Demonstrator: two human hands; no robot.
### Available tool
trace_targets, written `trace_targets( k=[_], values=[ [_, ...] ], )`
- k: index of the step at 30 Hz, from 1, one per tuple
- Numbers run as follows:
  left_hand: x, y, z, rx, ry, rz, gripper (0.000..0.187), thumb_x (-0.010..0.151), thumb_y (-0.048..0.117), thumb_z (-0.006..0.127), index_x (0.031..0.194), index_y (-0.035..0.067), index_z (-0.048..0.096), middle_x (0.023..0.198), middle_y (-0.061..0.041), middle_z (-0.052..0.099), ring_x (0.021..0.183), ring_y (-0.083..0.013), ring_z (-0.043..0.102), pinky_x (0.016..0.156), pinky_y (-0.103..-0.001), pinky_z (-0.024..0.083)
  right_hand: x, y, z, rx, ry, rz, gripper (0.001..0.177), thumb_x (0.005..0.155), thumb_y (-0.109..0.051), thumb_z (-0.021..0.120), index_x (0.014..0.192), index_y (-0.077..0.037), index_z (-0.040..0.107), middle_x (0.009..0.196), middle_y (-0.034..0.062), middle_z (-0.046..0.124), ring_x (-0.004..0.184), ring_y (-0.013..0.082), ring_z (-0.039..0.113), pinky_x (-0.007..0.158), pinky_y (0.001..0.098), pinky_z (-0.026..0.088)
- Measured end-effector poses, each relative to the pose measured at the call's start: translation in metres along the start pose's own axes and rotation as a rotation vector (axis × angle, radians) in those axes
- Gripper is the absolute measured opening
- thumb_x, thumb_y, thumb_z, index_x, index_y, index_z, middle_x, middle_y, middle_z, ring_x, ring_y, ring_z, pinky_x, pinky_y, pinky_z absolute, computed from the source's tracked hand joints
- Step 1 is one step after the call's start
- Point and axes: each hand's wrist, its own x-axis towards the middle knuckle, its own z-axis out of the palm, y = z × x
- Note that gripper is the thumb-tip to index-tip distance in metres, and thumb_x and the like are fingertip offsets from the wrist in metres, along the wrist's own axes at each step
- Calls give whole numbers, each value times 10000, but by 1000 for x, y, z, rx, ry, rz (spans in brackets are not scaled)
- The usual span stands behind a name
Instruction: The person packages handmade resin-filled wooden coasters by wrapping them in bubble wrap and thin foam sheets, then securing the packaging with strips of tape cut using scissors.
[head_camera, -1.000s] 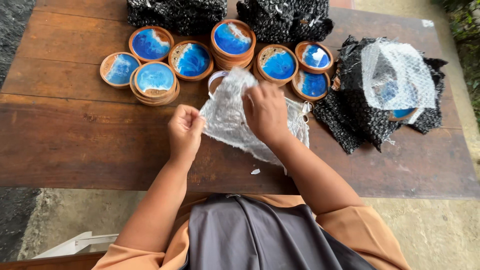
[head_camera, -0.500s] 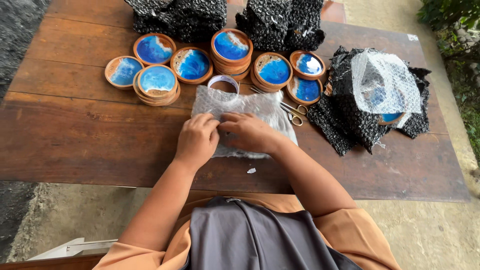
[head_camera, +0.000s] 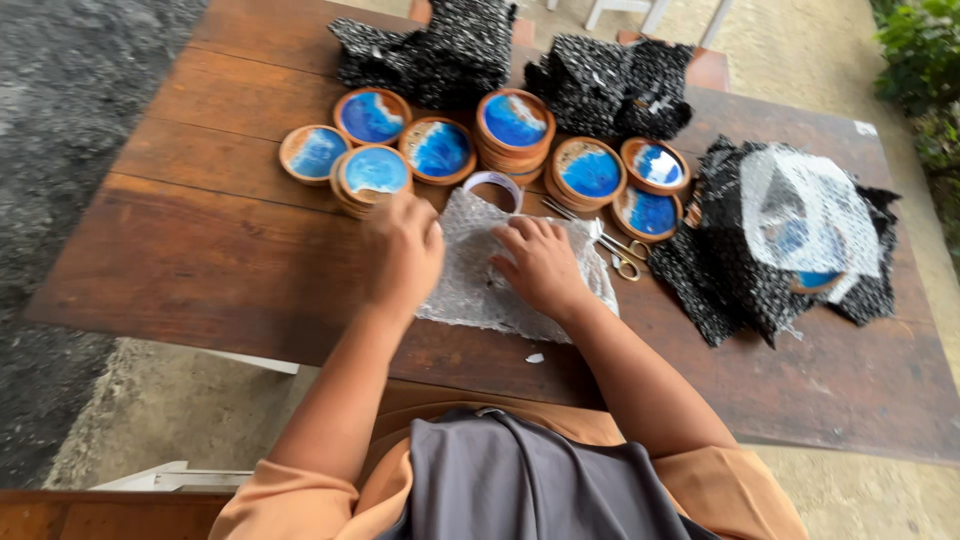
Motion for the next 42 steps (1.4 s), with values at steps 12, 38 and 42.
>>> trace_targets(
  k=[12,38,42],
  values=[
    [64,-33,-23,1,-207,-398,1050,717,272,948,1571,142,352,1411,-304,522,1418,-503,399,1148,-659,277,4,0,19,67,71,-81,435,933,-453,655,1305,-229,623,1250,22,643,1207,243,607,1051,474,421],
    [3,60,96,-275,-258,444,171,776,357,745,815,201,687,823,18,679,856,-223,679,763,-407,527,-5,86,-16,1944,-73,188,880,887,-630,615,1518,-57,396,1176,304,670,952,442,732,573,491,651],
    [11,68,64,-166,-471,427,435,760,430,794,1097,158,753,1269,-57,703,1205,-294,639,981,-453,507,-9,71,-68,1236,-119,194,821,856,-233,825,1545,-90,402,1001,138,592,788,231,629,635,376,647]
  ],
)
